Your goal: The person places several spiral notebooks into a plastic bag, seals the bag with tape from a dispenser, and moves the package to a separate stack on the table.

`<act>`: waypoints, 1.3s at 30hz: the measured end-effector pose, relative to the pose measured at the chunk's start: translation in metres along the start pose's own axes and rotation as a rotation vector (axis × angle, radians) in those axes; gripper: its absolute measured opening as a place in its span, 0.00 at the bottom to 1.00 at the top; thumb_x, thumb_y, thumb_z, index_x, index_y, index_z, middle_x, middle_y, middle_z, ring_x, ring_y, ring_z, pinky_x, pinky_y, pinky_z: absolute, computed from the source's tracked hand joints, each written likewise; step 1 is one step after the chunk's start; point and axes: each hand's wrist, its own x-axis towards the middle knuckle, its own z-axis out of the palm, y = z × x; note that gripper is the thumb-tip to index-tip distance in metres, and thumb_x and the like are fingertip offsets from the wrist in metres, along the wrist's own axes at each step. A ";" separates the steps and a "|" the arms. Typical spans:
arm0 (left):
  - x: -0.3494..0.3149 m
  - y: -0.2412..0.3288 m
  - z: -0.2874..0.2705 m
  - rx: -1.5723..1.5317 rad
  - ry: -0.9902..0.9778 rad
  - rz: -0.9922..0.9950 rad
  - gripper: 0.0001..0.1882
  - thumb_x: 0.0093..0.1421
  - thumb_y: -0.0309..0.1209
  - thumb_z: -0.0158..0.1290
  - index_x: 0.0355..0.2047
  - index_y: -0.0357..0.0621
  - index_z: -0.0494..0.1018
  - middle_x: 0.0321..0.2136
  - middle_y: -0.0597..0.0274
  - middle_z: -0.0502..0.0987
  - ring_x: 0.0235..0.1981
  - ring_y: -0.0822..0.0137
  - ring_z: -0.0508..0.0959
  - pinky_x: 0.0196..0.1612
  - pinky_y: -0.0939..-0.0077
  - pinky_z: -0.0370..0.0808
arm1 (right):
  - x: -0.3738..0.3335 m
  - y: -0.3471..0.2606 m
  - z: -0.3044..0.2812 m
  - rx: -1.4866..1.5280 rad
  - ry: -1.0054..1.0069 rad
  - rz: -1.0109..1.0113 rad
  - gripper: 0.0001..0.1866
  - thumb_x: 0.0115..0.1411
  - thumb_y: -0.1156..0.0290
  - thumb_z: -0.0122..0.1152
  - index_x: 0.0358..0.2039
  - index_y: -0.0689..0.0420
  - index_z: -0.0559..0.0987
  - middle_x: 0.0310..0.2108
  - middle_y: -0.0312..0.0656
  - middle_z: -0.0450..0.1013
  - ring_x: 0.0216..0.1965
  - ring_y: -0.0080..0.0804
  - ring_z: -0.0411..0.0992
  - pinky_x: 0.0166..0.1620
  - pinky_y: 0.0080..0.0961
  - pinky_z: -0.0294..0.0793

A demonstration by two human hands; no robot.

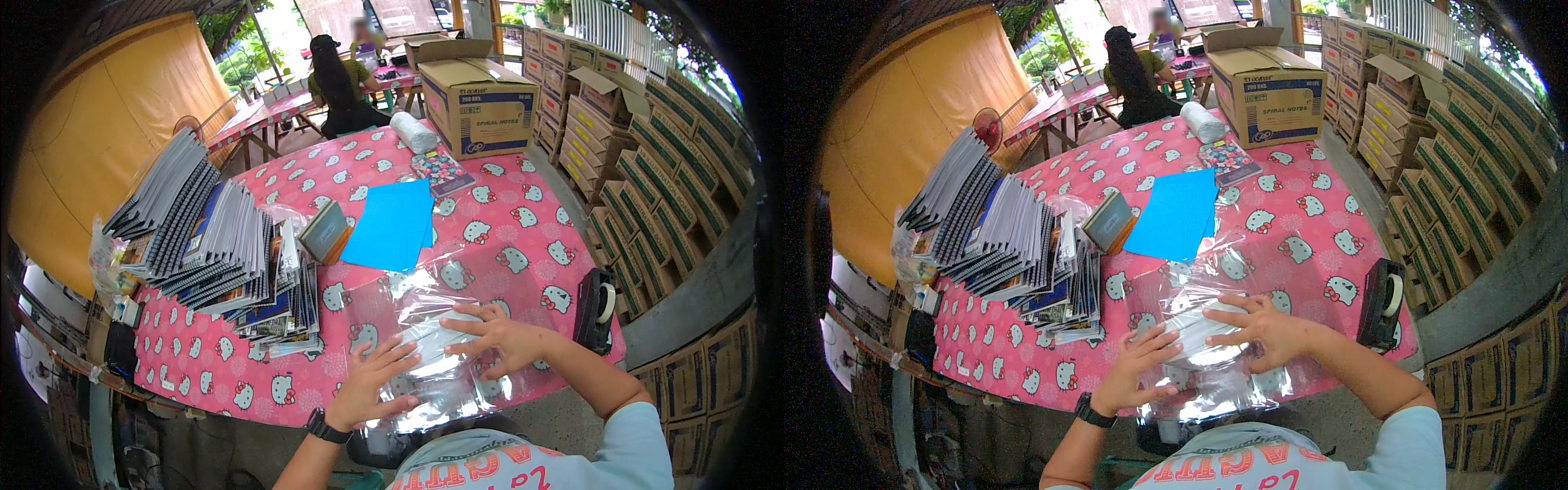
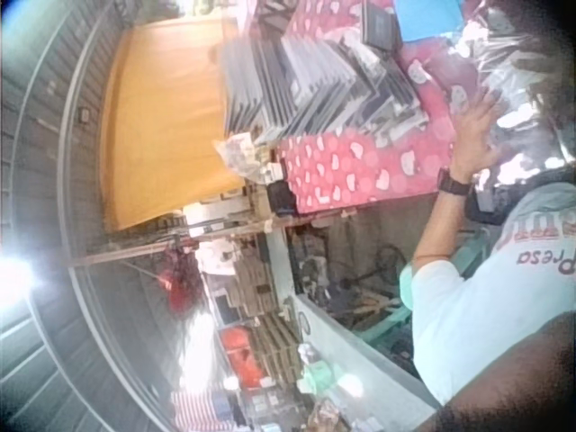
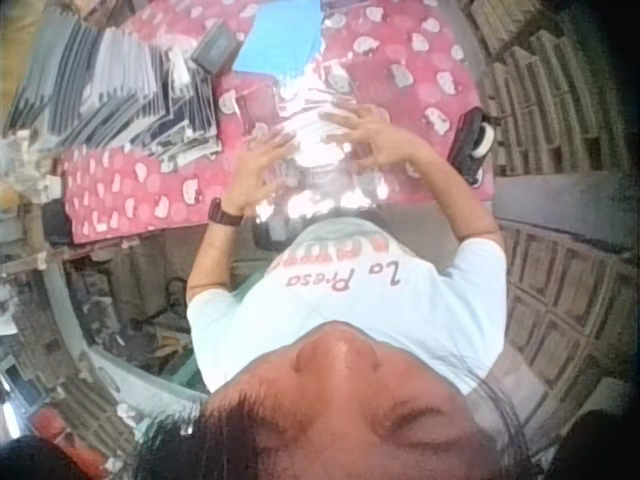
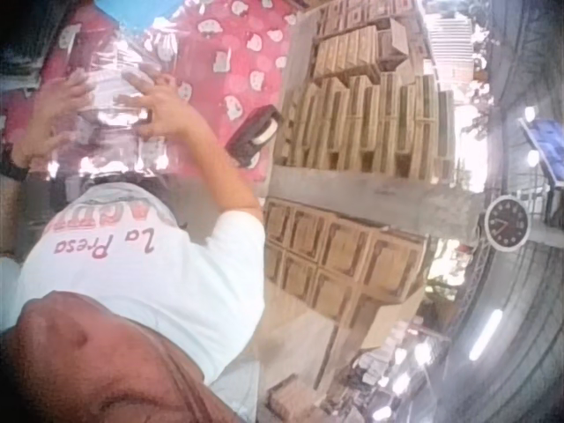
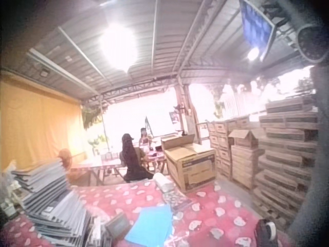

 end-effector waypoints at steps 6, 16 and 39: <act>0.029 0.006 -0.002 0.219 -0.087 0.102 0.38 0.49 0.59 0.51 0.59 0.63 0.59 0.61 0.66 0.55 0.63 0.57 0.50 0.57 0.34 0.41 | 0.005 -0.007 -0.005 -0.044 -0.065 0.019 0.43 0.34 0.60 0.67 0.56 0.33 0.66 0.66 0.38 0.41 0.66 0.48 0.36 0.58 0.57 0.43; 0.038 0.012 -0.012 0.341 -0.203 0.015 0.48 0.37 0.64 0.56 0.59 0.62 0.59 0.62 0.65 0.53 0.64 0.55 0.47 0.56 0.29 0.39 | -0.081 0.007 0.019 0.530 1.013 0.507 0.27 0.49 0.63 0.62 0.50 0.56 0.70 0.47 0.47 0.67 0.50 0.38 0.63 0.52 0.34 0.61; 0.054 0.015 -0.007 0.330 -0.173 0.084 0.46 0.36 0.59 0.59 0.57 0.64 0.61 0.62 0.67 0.55 0.63 0.53 0.50 0.54 0.28 0.43 | -0.219 0.031 0.140 1.534 1.459 1.032 0.07 0.57 0.69 0.56 0.29 0.59 0.74 0.18 0.30 0.66 0.17 0.14 0.61 0.18 0.12 0.57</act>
